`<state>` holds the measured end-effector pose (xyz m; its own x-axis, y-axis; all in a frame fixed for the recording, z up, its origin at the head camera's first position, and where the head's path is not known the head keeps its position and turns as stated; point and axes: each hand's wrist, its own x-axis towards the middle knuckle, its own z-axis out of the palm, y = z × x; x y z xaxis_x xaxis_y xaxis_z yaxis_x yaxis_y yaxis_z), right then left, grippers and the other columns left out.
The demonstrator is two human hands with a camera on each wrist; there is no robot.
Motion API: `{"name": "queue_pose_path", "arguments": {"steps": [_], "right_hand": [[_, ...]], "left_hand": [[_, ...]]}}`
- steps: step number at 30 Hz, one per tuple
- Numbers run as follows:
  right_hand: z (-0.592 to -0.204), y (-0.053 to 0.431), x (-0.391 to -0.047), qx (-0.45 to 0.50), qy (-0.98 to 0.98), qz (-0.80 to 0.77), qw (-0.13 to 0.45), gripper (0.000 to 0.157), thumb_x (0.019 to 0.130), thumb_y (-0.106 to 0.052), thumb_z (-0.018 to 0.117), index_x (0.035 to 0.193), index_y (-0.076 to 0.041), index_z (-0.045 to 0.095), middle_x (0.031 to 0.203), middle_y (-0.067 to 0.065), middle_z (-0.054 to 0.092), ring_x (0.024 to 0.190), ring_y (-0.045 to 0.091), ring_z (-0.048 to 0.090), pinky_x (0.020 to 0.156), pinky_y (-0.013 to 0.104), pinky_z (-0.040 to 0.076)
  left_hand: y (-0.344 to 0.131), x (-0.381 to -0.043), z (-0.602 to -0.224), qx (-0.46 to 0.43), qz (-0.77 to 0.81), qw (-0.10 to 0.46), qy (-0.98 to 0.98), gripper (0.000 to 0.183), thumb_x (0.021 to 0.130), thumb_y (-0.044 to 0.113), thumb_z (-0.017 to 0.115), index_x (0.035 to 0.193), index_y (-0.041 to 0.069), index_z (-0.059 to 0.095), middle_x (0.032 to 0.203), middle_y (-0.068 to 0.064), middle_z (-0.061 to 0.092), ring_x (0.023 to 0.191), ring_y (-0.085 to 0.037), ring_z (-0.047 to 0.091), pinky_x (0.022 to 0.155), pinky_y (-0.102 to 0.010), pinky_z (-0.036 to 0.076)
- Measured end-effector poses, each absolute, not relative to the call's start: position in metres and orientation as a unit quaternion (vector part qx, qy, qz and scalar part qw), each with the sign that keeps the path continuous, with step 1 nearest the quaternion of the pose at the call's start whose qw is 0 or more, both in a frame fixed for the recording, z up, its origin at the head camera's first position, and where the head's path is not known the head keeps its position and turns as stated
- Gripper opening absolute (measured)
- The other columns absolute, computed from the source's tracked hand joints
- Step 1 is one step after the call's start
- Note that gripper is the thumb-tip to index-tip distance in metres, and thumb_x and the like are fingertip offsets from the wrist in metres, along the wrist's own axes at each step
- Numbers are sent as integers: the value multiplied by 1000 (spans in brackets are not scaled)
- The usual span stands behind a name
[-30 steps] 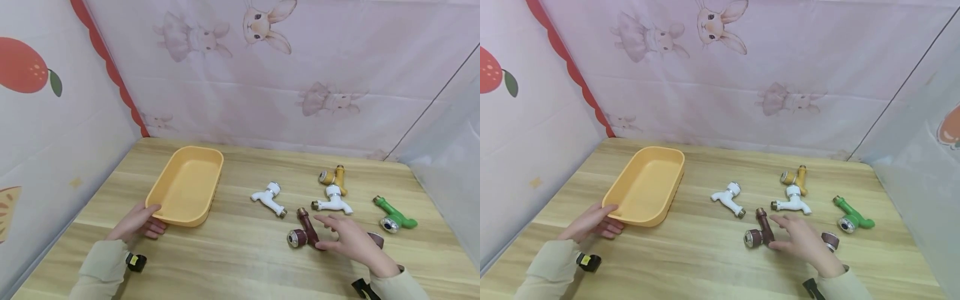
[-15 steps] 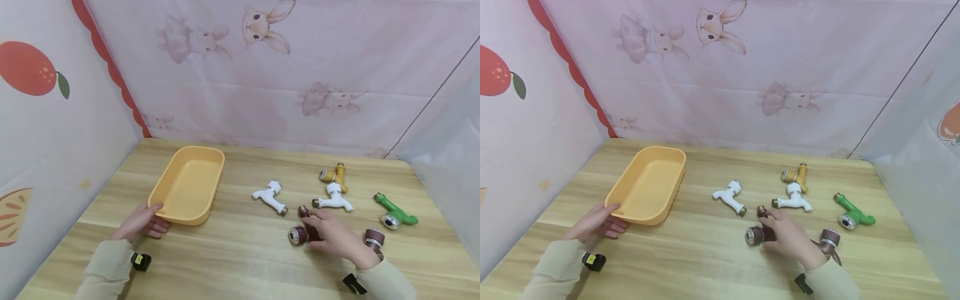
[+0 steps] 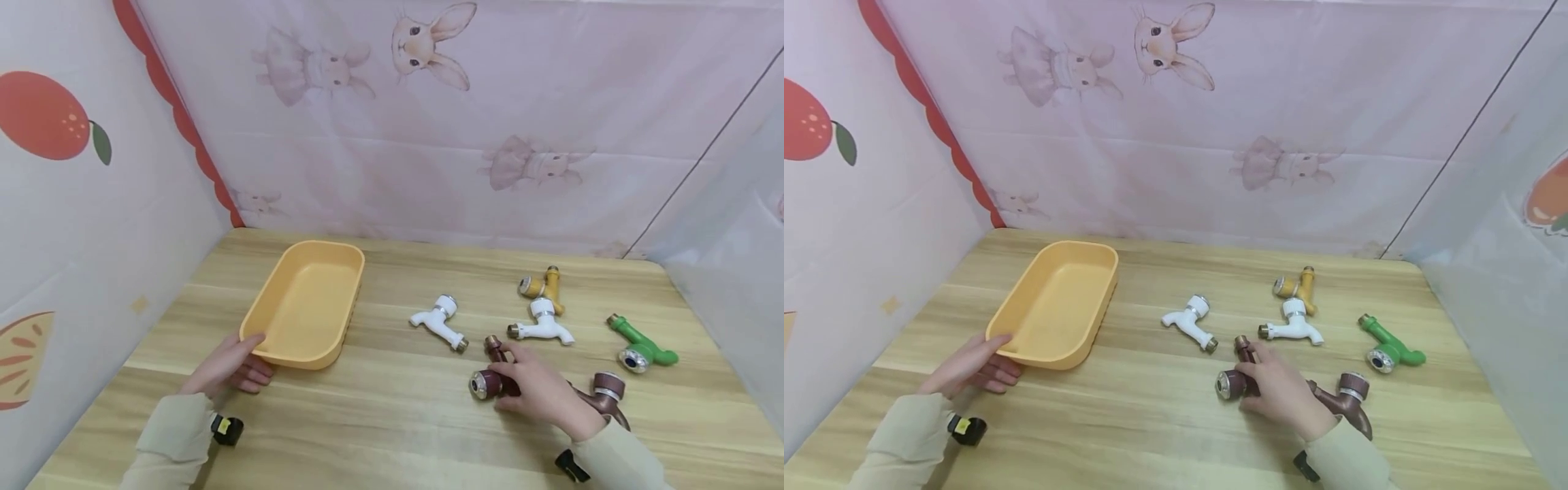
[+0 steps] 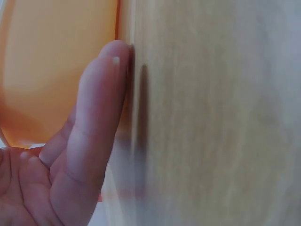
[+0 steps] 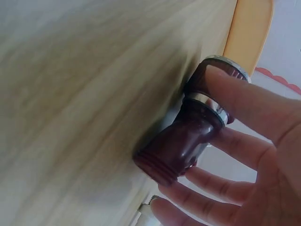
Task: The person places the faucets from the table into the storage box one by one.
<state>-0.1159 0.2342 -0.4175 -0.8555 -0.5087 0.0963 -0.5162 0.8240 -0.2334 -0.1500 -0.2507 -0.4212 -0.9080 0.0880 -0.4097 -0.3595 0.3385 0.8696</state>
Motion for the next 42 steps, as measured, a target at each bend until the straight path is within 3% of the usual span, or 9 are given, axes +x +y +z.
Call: {"name": "queue_pose_path", "arguments": {"steps": [9,20,42], "right_hand": [[-423,233,-115,246,-962,122,7,49,63,-27,80,105,-6,66,114,25,50,99,39,52,83,52,45],[-426,235,-107,232,-963,141,-4,38,62,-17,80,97,-7,68,82,3,53,72,13,49,61,30,46],[-415,230,-119,231,-957,174,19,38,66,-17,78,100,-5,67,89,7,55,73,16,53,61,31,48]], "left_hand": [[-253,-148,-423,-90,565,201,795,51,96,38,37,120,-7,30,75,-16,64,66,-29,64,59,-42,55],[-249,-142,-426,-96,557,207,799,51,96,40,37,119,-6,30,74,-14,64,64,-28,64,57,-41,55],[-252,-151,-426,-100,562,203,796,52,96,40,37,121,-5,28,74,-16,64,64,-28,64,57,-42,55]]}}
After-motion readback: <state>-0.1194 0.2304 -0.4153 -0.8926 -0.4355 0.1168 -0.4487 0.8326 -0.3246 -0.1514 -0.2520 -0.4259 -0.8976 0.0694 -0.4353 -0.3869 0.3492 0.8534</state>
